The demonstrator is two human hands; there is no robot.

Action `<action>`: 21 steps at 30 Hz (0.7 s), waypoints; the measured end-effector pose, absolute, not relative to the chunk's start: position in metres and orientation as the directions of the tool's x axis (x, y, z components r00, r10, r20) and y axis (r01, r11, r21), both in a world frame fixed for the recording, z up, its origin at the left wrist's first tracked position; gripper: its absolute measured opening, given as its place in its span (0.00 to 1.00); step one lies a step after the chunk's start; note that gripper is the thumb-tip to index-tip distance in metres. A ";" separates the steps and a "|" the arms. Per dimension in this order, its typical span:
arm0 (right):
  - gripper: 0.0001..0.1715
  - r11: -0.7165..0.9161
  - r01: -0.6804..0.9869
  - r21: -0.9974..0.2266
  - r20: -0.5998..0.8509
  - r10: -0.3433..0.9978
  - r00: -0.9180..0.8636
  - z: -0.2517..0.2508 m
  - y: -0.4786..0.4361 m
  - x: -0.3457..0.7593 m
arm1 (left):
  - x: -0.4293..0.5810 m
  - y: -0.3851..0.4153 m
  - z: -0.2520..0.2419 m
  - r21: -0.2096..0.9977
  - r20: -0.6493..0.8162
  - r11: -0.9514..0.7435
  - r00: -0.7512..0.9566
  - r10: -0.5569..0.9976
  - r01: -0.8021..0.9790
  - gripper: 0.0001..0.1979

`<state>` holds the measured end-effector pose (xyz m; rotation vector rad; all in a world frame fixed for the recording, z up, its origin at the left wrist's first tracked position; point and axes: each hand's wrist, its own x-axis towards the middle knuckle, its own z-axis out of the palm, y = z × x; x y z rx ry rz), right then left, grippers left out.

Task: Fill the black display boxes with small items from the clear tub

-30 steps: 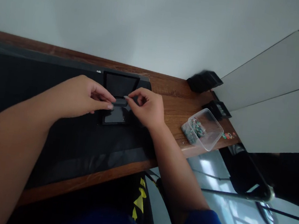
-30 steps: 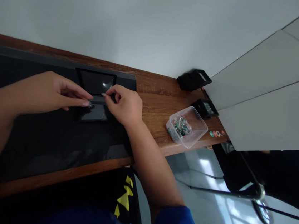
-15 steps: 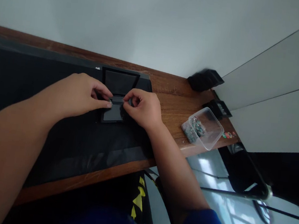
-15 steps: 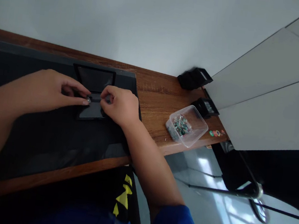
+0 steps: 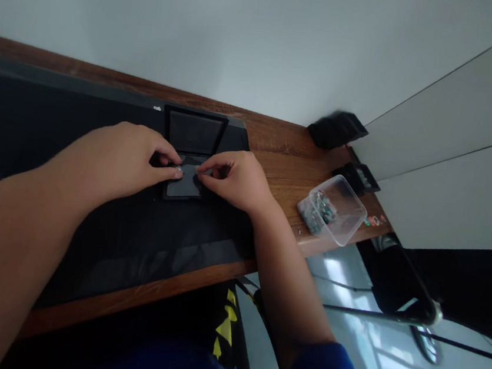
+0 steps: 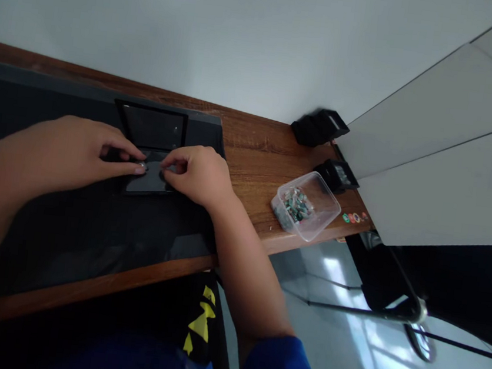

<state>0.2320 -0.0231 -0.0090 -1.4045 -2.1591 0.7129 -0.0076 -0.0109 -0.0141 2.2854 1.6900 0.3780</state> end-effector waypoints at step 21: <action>0.09 0.413 0.702 -0.580 0.175 0.905 -0.388 -0.012 -0.020 0.232 | 0.000 -0.014 -0.011 0.347 -0.056 -0.297 0.335 0.940 0.890 0.23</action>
